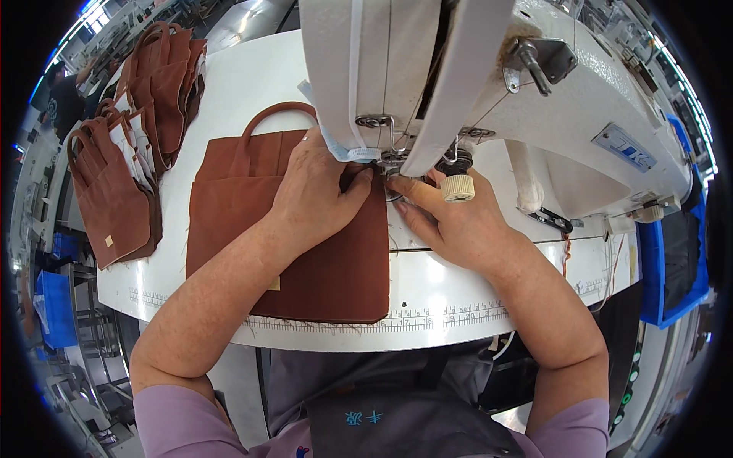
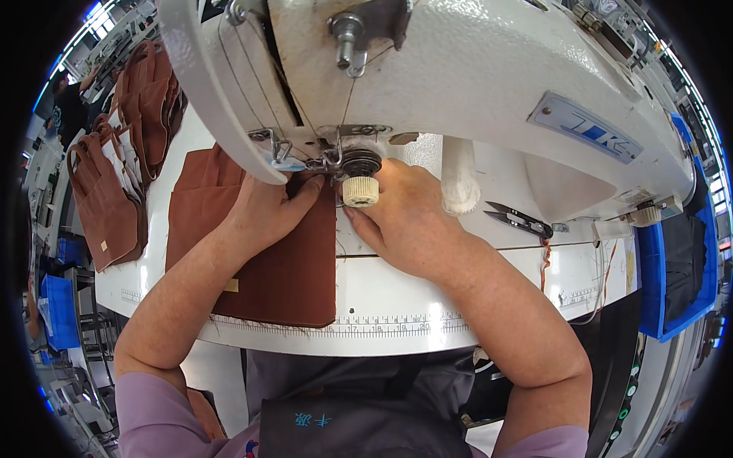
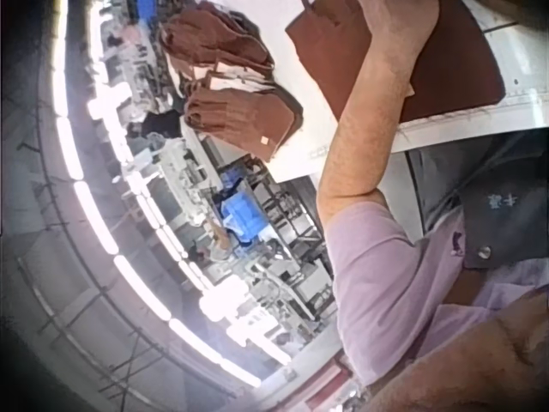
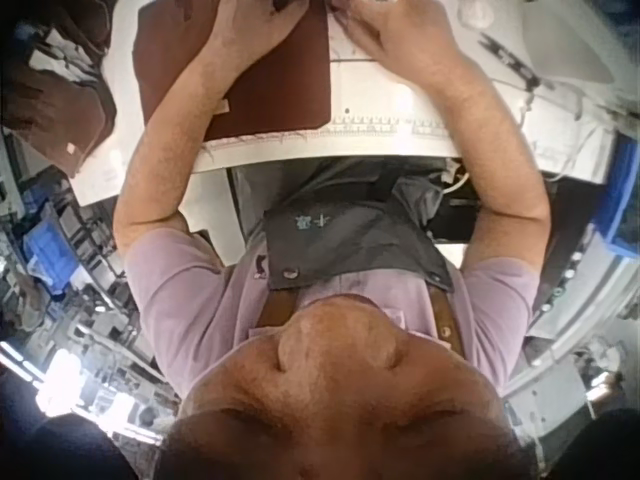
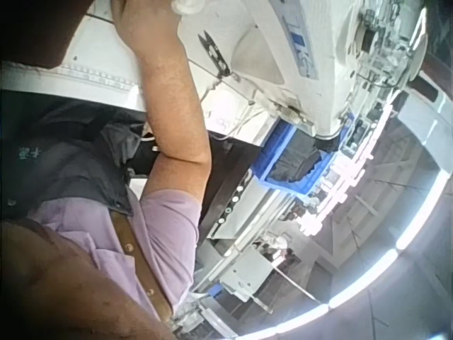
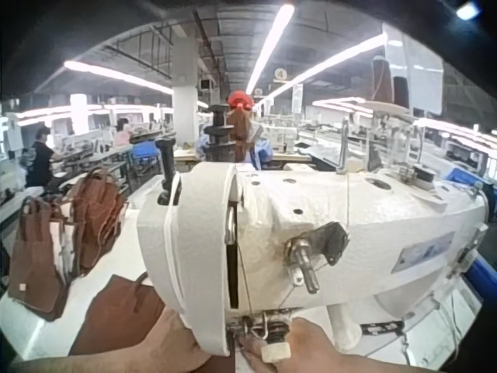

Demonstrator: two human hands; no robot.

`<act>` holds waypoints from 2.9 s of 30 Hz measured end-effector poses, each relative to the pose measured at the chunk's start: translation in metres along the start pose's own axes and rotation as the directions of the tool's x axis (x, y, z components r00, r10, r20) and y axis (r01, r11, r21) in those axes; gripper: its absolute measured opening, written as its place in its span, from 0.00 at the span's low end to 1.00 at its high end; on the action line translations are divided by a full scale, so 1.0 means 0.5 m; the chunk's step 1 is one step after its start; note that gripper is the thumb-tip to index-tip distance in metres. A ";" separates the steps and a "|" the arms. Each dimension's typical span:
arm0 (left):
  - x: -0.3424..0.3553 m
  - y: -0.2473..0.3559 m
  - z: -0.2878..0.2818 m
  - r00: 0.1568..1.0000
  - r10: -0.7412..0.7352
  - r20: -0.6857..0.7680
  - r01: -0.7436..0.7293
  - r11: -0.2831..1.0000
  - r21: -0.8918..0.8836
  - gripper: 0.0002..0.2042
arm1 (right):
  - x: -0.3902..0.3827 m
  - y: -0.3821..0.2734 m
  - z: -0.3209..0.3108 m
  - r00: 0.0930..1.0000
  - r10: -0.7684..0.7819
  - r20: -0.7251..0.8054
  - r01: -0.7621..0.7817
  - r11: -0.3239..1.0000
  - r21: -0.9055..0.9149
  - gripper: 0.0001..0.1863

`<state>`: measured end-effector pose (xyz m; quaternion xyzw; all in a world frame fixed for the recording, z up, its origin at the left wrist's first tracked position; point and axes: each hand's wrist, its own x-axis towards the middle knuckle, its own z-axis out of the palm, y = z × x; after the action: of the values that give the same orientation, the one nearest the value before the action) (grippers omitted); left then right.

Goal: The person sews the edges of brown fabric bags using an industrial sewing machine and trims excess thread with scissors. They handle multiple bags, flipping them to check the interior and exterior, and place finished items aside.

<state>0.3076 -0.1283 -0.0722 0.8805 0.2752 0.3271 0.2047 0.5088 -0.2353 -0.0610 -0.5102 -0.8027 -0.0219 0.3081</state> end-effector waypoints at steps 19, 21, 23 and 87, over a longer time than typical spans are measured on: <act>-0.027 0.022 -0.031 0.996 0.021 0.085 -0.025 0.999 0.039 0.13 | -0.001 -0.001 -0.005 1.000 -0.014 -0.015 0.015 1.000 0.006 0.10; -0.041 0.038 -0.031 0.995 0.037 0.096 -0.044 0.996 0.071 0.15 | -0.001 0.002 -0.001 1.000 -0.021 -0.018 0.022 1.000 0.018 0.08; -0.047 0.051 -0.035 0.994 0.045 0.095 -0.057 0.989 0.134 0.16 | 0.000 0.003 0.000 1.000 -0.017 -0.009 0.017 0.999 0.029 0.07; -0.027 0.021 -0.035 0.988 0.007 0.157 -0.024 0.994 0.105 0.14 | -0.009 0.010 -0.003 0.994 0.110 0.001 -0.109 0.988 0.113 0.08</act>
<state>0.2907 -0.1415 -0.0604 0.9153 0.2683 0.2436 0.1758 0.5148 -0.2372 -0.0635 -0.5350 -0.7726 0.0391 0.3395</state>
